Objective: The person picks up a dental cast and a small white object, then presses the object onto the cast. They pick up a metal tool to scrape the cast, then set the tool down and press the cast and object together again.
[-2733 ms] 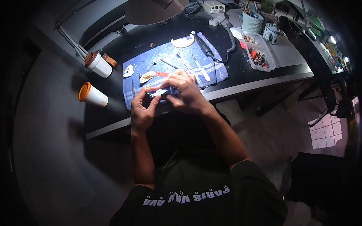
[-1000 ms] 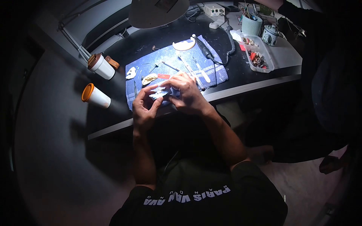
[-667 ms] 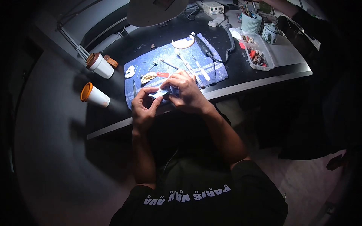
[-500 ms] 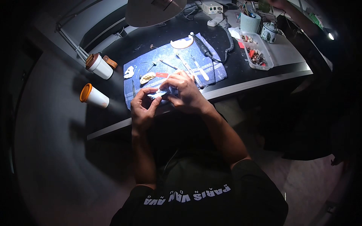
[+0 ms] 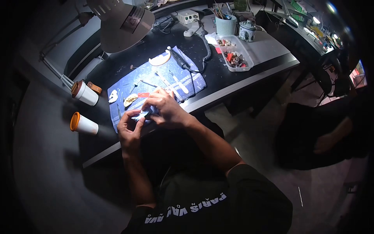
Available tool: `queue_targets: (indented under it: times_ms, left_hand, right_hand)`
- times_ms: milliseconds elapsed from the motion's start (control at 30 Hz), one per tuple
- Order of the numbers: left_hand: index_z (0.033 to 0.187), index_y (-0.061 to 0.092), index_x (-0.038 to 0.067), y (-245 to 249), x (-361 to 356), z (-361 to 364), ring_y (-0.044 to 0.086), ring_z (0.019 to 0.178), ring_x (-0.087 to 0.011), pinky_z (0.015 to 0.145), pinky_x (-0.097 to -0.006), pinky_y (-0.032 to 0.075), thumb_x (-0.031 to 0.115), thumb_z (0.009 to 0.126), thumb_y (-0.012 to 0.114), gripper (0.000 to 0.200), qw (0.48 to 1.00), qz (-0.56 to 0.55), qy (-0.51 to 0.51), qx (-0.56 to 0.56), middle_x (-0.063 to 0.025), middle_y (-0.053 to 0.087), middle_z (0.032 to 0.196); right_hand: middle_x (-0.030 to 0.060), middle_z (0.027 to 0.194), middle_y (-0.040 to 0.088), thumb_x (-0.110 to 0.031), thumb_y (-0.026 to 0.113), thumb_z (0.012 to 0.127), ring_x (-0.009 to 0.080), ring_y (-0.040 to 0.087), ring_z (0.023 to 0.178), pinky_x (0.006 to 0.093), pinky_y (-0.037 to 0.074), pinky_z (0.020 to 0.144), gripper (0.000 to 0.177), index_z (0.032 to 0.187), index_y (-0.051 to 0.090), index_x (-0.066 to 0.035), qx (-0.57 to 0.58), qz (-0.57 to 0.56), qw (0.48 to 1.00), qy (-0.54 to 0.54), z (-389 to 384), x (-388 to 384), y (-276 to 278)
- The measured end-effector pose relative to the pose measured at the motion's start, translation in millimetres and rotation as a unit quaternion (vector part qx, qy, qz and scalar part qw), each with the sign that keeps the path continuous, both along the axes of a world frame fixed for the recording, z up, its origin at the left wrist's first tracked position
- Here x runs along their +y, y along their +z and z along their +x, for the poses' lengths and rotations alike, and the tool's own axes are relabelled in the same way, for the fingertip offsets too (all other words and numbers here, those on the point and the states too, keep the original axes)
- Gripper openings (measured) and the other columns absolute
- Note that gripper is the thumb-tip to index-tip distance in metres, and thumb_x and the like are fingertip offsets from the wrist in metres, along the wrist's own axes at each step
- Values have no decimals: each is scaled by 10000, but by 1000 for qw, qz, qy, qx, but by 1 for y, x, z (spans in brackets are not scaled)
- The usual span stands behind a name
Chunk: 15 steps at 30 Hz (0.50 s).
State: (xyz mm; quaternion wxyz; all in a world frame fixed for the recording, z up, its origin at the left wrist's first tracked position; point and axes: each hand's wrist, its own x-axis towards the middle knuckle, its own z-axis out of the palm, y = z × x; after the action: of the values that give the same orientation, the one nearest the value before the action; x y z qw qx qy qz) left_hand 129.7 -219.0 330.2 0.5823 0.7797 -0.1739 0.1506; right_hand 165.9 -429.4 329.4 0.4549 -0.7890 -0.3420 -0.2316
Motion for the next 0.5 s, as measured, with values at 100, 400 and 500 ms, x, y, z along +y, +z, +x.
queue_targets:
  times_ms: [100,400,500]
  left_hand:
    - [1199,713,-19,2,0,-3,691,960,-120,886,-283,550,18,961,788,253,1000,-12,-2,11,-80,754,1081]
    - [1181,721,-5,3,1,-1,677,919,-93,826,-262,536,19,948,795,246,1000,24,5,-11,-62,750,1030]
    - [1195,723,-4,9,-4,-6,688,929,-100,853,-269,546,22,946,797,261,1000,0,14,17,-68,750,1040]
  right_hand:
    - [42,1049,736,-101,879,746,287,634,1130,438,439,1017,326,1048,759,-119,3,-2,1000,-4,-2,1,2]
    - [41,1041,729,-96,866,735,285,628,1123,449,436,1032,339,1056,761,-125,40,4,999,0,-3,0,3]
    - [33,1046,728,-97,871,738,284,625,1128,448,430,1032,336,1054,761,-129,5,-3,1000,12,2,-1,-3]
